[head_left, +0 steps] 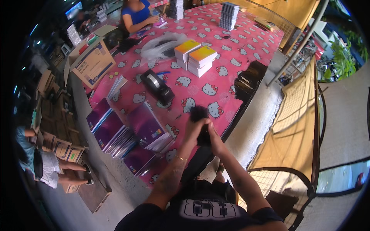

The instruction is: The person manually inserts a metal spiral through the punched holes of a yellow-covered book, spinning the spiral by hand to thread it through the pages, and then places the bound book onto a stack of finished books.

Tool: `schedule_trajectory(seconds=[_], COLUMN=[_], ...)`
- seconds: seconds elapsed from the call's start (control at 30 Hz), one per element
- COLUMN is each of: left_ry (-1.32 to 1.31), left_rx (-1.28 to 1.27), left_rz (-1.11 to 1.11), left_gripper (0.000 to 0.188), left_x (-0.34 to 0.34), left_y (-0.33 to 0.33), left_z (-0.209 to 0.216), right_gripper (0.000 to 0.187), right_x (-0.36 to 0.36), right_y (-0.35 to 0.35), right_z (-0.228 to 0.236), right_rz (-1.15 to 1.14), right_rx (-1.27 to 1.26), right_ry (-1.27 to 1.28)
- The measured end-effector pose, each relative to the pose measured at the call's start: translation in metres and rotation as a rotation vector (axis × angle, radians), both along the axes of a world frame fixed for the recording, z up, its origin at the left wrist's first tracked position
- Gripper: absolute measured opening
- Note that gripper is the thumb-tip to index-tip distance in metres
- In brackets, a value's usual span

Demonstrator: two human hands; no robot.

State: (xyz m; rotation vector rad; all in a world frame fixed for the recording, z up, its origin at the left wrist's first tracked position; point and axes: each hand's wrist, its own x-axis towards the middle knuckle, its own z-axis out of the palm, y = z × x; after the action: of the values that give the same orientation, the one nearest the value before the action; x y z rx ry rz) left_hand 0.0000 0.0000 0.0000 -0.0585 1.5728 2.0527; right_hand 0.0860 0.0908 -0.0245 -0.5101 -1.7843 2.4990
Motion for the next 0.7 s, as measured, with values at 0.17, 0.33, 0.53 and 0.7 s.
schedule_trajectory(seconds=[0.17,0.33,0.53,0.7], left_ry=[0.615,0.692,0.806,1.094], left_rx=[-0.464,-1.483,-1.737,-1.730], left_rz=[0.209,0.131,0.289,0.301], left_gripper=[0.056,0.101,0.110,0.091], left_x=[-0.095,-0.122,-0.151,-0.151], left_y=[0.016,0.100,0.090,0.164], left_z=[-0.007,-0.014,-0.051,-0.026], right_gripper=[0.062,0.038,0.037,0.039], right_x=[-0.072,-0.078,-0.132,-0.233], right_y=[0.071,0.286,0.539,0.594], right_z=[0.004,-0.010,-0.161,-0.289], right_rz=[-0.119,-0.759,-0.952,-0.368], right_rx=[0.257,0.218,-0.153,-0.534], right_ry=[0.071,0.382,-0.165,0.008])
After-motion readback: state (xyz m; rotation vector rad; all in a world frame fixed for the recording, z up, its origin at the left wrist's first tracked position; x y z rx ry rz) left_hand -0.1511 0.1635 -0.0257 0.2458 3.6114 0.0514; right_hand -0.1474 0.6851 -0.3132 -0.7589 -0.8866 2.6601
